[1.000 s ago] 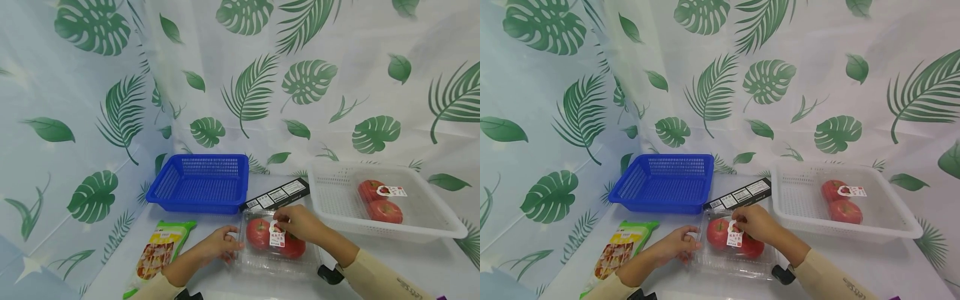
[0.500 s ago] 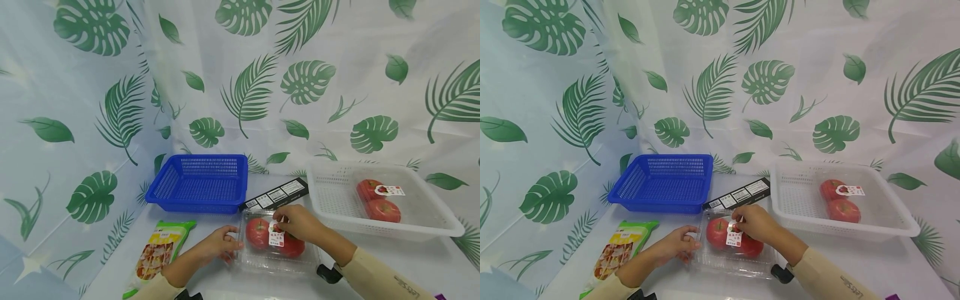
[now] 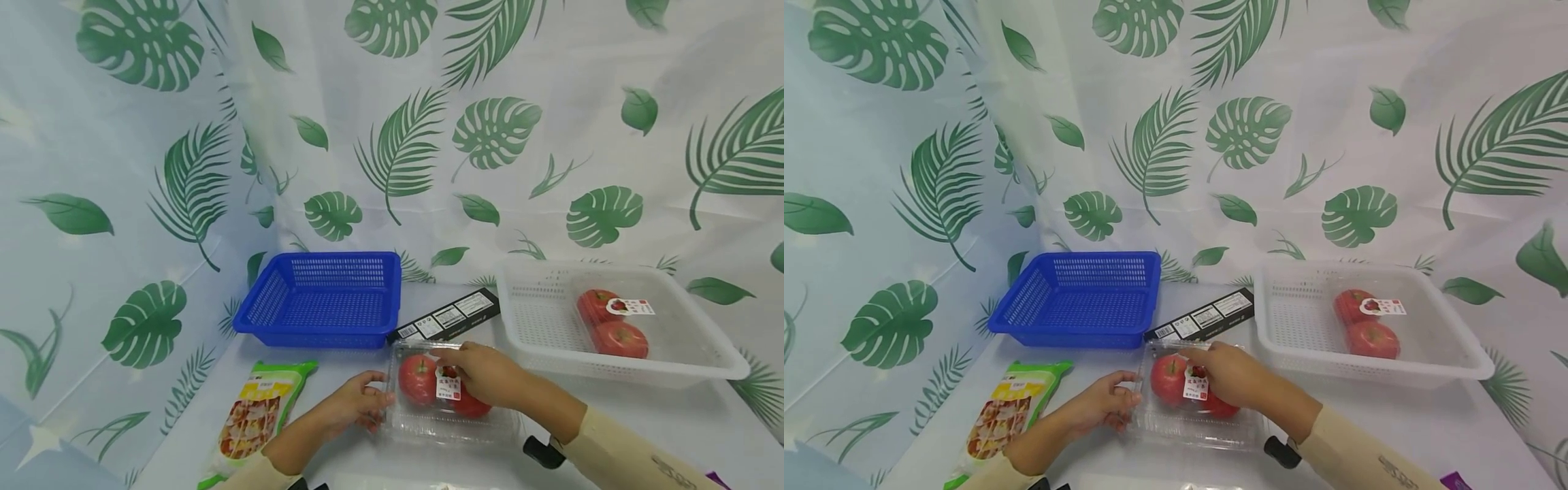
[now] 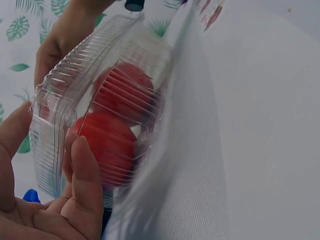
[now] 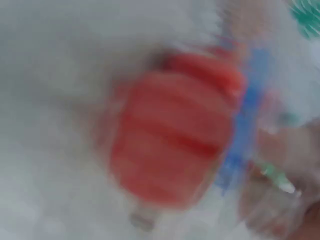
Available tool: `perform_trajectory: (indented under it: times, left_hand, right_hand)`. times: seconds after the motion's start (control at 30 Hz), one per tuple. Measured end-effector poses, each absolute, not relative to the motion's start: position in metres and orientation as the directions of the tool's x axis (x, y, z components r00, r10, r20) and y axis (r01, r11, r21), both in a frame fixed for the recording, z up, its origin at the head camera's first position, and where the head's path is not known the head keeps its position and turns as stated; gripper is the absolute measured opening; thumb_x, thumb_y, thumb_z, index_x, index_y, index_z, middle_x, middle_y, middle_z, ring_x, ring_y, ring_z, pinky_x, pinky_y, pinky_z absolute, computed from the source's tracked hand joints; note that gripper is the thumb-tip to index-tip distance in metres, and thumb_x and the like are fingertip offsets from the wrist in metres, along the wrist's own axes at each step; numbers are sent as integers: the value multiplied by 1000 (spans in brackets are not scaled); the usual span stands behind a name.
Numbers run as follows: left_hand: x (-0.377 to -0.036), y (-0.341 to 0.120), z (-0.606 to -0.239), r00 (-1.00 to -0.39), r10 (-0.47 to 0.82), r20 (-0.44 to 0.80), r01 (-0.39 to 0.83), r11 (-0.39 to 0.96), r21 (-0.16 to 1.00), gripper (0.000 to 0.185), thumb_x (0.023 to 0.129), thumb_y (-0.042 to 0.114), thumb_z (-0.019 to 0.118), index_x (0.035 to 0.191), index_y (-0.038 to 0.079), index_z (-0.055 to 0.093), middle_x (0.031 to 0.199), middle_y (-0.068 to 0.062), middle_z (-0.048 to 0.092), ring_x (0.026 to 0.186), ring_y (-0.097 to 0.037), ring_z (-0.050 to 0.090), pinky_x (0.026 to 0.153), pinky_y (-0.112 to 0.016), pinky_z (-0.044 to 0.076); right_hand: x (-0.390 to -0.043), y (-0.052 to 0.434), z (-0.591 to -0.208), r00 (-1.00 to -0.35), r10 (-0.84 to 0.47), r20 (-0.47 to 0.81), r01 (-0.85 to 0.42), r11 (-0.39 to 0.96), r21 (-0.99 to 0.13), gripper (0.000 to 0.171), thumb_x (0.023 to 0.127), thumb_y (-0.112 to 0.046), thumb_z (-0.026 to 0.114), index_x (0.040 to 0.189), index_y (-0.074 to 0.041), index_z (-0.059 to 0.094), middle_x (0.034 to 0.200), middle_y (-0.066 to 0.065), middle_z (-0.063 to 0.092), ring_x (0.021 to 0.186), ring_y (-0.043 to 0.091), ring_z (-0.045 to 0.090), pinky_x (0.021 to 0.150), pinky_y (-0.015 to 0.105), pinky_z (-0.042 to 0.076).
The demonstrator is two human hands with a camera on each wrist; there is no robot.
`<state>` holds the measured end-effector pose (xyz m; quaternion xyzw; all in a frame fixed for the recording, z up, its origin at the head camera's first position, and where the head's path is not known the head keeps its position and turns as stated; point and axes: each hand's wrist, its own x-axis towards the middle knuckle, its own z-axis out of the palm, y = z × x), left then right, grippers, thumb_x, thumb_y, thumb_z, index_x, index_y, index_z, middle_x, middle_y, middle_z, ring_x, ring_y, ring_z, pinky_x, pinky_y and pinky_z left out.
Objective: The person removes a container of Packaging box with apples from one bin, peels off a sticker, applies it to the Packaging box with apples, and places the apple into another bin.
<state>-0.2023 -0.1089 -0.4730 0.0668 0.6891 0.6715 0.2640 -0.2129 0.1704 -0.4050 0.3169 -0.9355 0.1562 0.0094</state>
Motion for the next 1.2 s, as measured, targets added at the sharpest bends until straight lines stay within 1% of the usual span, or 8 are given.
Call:
perform_trajectory:
  times: [0.13,0.33,0.47,0.6,0.73,0.97,1.07,1.2]
  left_hand:
    - [-201,-109,-472,-852,442,-280,-277,73,958,58,90,15,70,136,-2,39,89,-7,62,66,-14,60,52,-23,53]
    - [-203,-110,-475,-851,444,-279,-280,65,958,59,91,15,70,137,-3,38,89,-7,61,67,-14,61,53,-24,54]
    - [-204,-110,-475,-847,455,-274,-285,46,957,60,91,15,69,138,-4,37,89,-7,61,67,-14,61,54,-25,54]
    - [-204,-110,-474,-842,466,-273,-291,33,956,60,92,15,69,138,-4,36,88,-7,59,67,-14,60,55,-25,55]
    - [-204,-110,-474,-842,466,-272,-289,35,957,59,92,15,68,138,-4,36,88,-7,59,67,-14,60,55,-25,55]
    - [-205,-111,-478,-842,464,-276,-291,40,956,60,91,17,70,137,-3,37,88,-9,59,66,-14,60,54,-25,55]
    - [-205,-111,-479,-845,459,-275,-290,40,956,59,91,17,71,137,-2,39,88,-9,59,65,-15,61,54,-25,55]
    - [-204,-111,-479,-844,457,-282,-293,49,955,58,91,17,70,136,-2,39,88,-9,60,64,-14,60,54,-25,55]
  right_hand:
    - [-206,169,-404,-800,-597,65,-590,762,-267,55,86,0,62,134,-25,59,96,0,64,82,13,59,65,30,52]
    - [-197,170,-404,-761,-641,101,-641,718,-271,63,81,5,62,138,-21,55,92,2,61,70,10,52,57,26,47]
    - [-190,171,-402,-733,-670,123,-673,684,-281,59,82,7,60,137,-14,55,98,0,67,77,11,55,61,26,49]
    - [-183,172,-401,-724,-678,128,-683,679,-267,54,84,5,62,134,-14,58,106,0,69,90,16,60,73,33,54]
    - [-176,174,-401,-723,-677,138,-685,673,-279,54,85,2,65,134,-18,59,108,3,66,97,18,60,78,38,55]
    - [-172,189,-406,-712,-683,164,-693,644,-325,59,80,8,62,134,-17,60,118,7,63,87,12,60,72,32,54]
    - [-173,195,-409,-723,-672,163,-680,650,-339,63,80,10,58,138,-17,57,121,6,63,93,13,61,73,31,54]
    - [-174,200,-413,-740,-654,156,-663,671,-332,67,79,11,56,139,-17,55,118,4,65,101,17,62,77,35,55]
